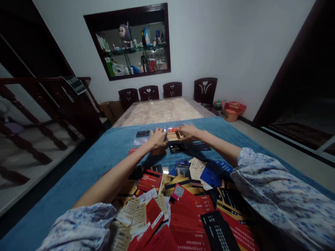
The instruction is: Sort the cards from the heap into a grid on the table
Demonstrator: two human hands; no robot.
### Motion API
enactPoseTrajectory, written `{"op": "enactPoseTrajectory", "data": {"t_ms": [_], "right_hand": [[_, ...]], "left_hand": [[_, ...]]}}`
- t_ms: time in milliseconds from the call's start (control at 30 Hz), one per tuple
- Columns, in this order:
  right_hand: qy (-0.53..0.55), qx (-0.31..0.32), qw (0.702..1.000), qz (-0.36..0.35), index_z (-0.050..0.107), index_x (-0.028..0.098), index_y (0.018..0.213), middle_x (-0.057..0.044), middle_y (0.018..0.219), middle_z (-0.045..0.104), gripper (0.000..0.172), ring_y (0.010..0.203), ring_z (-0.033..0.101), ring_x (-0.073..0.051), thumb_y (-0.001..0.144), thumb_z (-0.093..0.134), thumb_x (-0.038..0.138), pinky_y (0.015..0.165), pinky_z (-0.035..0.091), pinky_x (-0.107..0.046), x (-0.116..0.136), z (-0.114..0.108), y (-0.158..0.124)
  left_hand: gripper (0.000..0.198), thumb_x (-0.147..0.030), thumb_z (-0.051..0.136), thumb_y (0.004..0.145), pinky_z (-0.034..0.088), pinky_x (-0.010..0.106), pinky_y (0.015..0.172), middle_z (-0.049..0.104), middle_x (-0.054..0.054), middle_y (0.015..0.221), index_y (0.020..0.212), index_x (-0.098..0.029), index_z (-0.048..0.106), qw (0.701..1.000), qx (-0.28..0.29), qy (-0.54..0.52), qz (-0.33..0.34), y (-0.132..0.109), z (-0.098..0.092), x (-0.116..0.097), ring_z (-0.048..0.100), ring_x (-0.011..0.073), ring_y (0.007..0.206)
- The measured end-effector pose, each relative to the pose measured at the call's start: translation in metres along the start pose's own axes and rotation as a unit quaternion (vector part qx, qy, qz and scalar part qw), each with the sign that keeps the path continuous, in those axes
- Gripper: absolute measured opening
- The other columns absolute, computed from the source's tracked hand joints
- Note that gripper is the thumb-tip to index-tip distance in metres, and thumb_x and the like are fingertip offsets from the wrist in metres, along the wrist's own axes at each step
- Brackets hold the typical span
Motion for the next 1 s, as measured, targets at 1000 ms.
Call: {"op": "enactPoseTrajectory", "data": {"t_ms": [1000], "right_hand": [[0.038,0.094,0.992,0.069,0.068,0.023,0.116,-0.012,0.118,0.071,0.041,0.107,0.066,-0.029,0.08,0.064,0.043,0.08,0.05,-0.034,-0.034,0.032,0.034]], "left_hand": [[0.02,-0.022,0.063,0.077,0.041,0.057,0.099,0.064,0.013,0.117,0.097,-0.019,0.066,0.996,0.077,-0.033,0.009,0.054,0.025,-0.003,0.053,0.0343,0.118]]}}
Point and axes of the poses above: each hand's wrist, its own y-axis towards the middle knuckle, its own z-axis out of the palm, x = y × z, the point moved 3 cm from there along y, towards the middle knuckle
